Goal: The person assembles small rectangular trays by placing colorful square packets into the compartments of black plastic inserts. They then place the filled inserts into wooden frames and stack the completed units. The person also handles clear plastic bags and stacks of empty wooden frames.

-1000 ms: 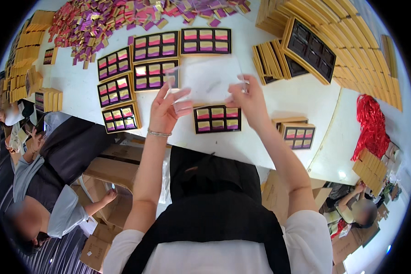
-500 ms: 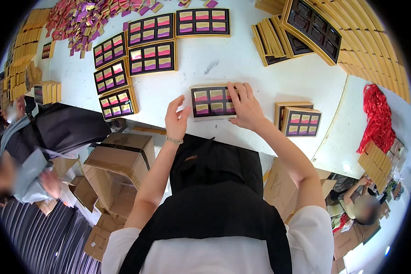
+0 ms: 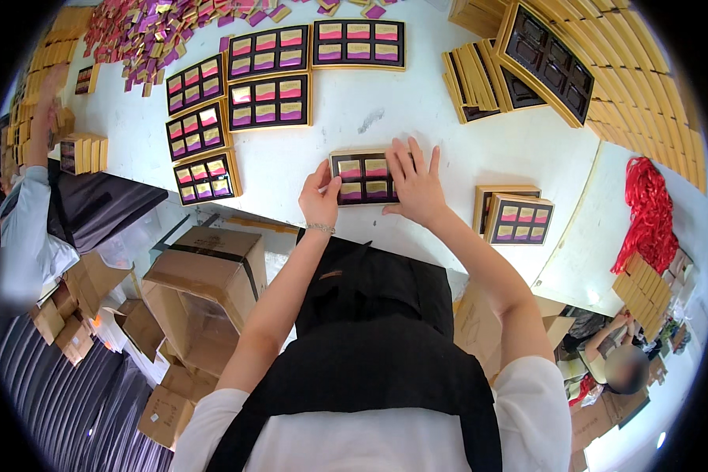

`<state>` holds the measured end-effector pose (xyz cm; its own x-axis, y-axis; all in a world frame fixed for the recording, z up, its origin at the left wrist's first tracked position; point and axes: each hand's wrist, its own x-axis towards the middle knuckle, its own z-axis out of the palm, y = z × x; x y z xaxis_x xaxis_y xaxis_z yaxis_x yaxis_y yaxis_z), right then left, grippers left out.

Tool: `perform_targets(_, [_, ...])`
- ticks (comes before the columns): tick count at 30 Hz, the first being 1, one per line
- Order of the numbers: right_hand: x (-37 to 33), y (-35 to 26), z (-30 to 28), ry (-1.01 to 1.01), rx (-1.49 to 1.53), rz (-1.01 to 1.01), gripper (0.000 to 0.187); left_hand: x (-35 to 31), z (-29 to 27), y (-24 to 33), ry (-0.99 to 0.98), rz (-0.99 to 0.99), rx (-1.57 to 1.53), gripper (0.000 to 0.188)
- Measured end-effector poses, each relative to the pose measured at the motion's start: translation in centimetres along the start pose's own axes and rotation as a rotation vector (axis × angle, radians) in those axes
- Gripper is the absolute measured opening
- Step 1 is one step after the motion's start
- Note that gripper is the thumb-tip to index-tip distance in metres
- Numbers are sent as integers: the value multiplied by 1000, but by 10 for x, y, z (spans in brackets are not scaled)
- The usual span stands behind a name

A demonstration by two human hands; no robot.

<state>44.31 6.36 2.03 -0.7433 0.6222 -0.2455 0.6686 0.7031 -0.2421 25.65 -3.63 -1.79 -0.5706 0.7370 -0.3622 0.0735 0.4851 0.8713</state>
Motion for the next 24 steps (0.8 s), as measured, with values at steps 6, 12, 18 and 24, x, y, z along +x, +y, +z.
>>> perform_targets(6, [-56, 24, 10, -67, -123, 151, 118, -3, 23, 12, -388, -62, 46, 59])
perform_targets(12, [-126, 75, 0, -198, -337, 311, 108, 168, 31, 156, -286, 747, 877, 109])
perform_targets(18, [-118, 96, -42, -277, -180, 326, 111, 245, 40, 204, -710, 593, 1344, 122])
perform_targets(24, [93, 61, -99, 579, 146, 203, 76, 165, 52, 154, -610, 684, 1277, 99])
